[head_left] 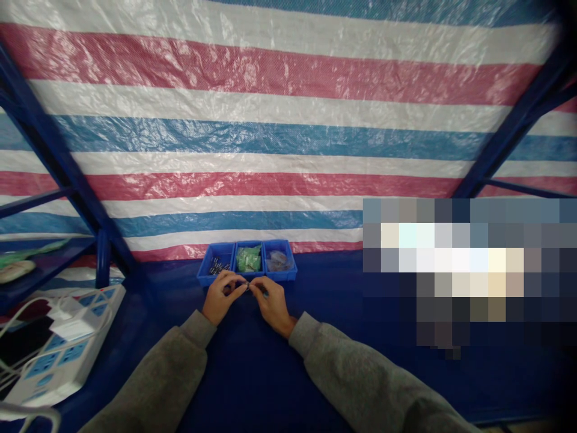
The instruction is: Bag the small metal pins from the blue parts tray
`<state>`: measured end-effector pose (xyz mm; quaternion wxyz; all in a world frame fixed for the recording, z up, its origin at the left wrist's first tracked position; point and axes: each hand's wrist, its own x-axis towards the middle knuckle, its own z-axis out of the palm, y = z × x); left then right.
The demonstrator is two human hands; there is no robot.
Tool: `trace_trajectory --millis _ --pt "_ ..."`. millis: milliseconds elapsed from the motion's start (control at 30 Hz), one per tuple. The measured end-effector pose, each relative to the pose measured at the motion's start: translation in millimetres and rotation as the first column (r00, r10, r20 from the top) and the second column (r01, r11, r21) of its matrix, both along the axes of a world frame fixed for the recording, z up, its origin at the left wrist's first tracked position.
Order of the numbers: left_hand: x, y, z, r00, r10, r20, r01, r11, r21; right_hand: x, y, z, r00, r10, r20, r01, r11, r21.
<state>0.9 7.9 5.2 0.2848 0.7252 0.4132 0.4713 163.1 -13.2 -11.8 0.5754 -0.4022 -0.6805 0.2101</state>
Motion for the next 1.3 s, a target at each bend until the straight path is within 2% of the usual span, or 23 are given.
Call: trace_trajectory --millis 67,300,433,633,833,933,1067,1200,1300 --pt "-0.7 1.1 -0.6 0.999 0.021 -0.051 -0.019 0.999 0.046 -0.6 1.0 -1.7 1.000 -0.002 -0.016 0.002 1.000 -0.026" --pt "-0.6 1.1 -6.3 0.997 -0.062 -0.038 0.059 0.995 -0.075 -2.4 1.6 -3.1 0.996 0.025 -0.083 -0.029 0.999 -0.045" --pt "-0.6 1.1 -6.6 0.998 -0.050 -0.038 0.047 0.996 -0.078 -2.6 0.8 -3.2 0.993 0.029 -0.115 -0.034 0.998 -0.043" --pt "-0.8 1.3 -5.1 0.987 -0.131 -0.098 0.121 0.988 -0.100 -2.5 1.1 -6.0 0.991 0.049 -0.123 -0.057 0.997 -0.056" --pt "-0.5 -0.5 -6.0 0.986 -0.108 -0.124 0.100 0.993 -0.069 -4.0 -0.1 -6.1 0.992 0.081 -0.101 -0.087 0.995 -0.050" --pt "-0.5 0.4 -6.4 0.992 -0.097 -0.075 0.091 0.992 -0.083 -3.8 0.2 -5.7 0.992 0.078 -0.099 -0.082 0.996 -0.044" --pt "-0.2 2.2 -4.7 0.991 -0.104 0.083 0.117 0.978 -0.174 -0.8 0.9 -4.6 0.993 0.055 -0.104 -0.060 0.997 -0.039" --pt "0.6 2.8 -1.9 0.961 -0.104 0.258 0.174 0.949 -0.264 2.2 0.5 -1.5 0.996 0.077 -0.047 -0.075 0.996 0.038" --pt "1.3 3.0 -1.2 0.939 -0.120 0.322 0.220 0.930 -0.294 1.9 1.3 -0.3 0.998 0.057 -0.018 -0.055 0.994 0.095"
